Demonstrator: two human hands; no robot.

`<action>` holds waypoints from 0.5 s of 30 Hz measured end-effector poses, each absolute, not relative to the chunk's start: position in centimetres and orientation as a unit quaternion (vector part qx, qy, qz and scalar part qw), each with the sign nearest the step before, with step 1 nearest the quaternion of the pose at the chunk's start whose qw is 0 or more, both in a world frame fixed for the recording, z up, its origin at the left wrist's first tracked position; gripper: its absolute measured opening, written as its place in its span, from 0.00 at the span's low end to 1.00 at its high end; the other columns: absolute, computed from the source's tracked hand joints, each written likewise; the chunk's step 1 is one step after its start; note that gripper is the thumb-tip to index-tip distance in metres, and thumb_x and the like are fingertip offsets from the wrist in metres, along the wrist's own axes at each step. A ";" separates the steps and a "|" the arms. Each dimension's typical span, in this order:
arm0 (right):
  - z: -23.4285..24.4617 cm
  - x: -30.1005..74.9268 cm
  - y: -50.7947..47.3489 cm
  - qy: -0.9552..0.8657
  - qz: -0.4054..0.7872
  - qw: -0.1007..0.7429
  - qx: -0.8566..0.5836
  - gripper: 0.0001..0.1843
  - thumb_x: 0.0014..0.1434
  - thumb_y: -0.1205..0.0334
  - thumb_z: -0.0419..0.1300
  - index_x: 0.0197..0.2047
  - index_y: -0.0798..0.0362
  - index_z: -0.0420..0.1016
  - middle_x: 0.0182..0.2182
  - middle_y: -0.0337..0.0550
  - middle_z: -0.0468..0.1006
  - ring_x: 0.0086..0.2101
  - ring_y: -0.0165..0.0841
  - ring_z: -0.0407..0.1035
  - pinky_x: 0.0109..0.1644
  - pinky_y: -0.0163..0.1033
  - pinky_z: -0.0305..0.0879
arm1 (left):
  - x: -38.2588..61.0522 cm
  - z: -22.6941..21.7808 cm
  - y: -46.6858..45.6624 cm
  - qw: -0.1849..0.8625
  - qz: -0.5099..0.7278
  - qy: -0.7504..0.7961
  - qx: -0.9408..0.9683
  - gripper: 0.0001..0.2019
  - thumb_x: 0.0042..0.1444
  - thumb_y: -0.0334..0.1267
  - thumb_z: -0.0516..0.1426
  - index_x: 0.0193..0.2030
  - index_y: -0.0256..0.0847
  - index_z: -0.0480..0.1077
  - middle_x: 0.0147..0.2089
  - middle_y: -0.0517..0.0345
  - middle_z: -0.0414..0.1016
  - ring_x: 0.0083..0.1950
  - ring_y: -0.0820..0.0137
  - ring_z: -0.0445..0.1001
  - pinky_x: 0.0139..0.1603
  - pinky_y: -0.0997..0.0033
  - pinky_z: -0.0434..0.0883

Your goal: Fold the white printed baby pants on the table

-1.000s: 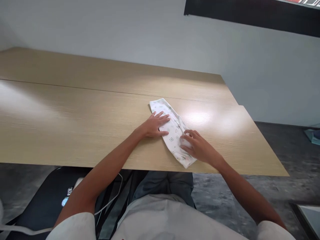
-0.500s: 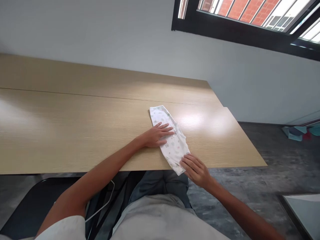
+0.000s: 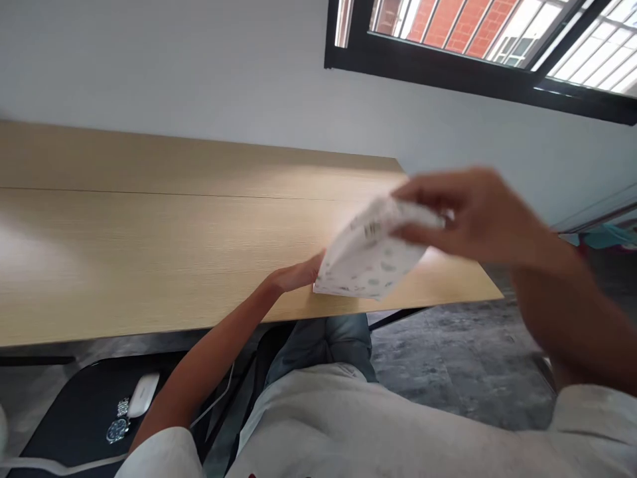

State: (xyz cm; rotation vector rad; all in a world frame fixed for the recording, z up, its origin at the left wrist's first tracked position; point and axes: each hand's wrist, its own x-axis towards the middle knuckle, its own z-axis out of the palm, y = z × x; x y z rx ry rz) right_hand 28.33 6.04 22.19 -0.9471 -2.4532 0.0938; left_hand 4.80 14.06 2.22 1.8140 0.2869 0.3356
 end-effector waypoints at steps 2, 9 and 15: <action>26.4 27.5 8.3 -0.905 0.076 0.221 -0.354 0.08 0.61 0.63 0.69 0.42 0.56 0.81 0.31 0.34 0.80 0.27 0.22 0.71 0.23 0.23 0.62 | 5.0 2.7 13.1 0.690 0.164 0.088 0.700 0.56 0.54 0.77 0.22 0.73 0.38 0.54 0.70 0.44 0.60 0.70 0.46 0.59 0.65 0.46 0.64; 29.8 27.4 15.4 -0.793 0.252 0.263 -0.488 0.09 0.62 0.79 0.63 0.44 0.60 0.81 0.36 0.38 0.82 0.36 0.31 0.78 0.34 0.28 0.77 | 4.3 2.7 10.2 0.855 0.198 0.026 0.479 0.43 0.53 0.75 0.49 0.59 0.39 0.71 0.59 0.43 0.73 0.65 0.42 0.65 0.60 0.47 0.68; 19.6 31.8 24.7 -0.654 0.398 0.264 -0.587 0.07 0.65 0.74 0.63 0.46 0.65 0.79 0.41 0.51 0.81 0.35 0.31 0.77 0.35 0.30 0.77 | 1.5 -0.7 13.4 0.863 0.209 0.131 0.441 0.28 0.51 0.55 0.67 0.53 0.40 0.74 0.55 0.47 0.76 0.53 0.57 0.76 0.48 0.67 0.75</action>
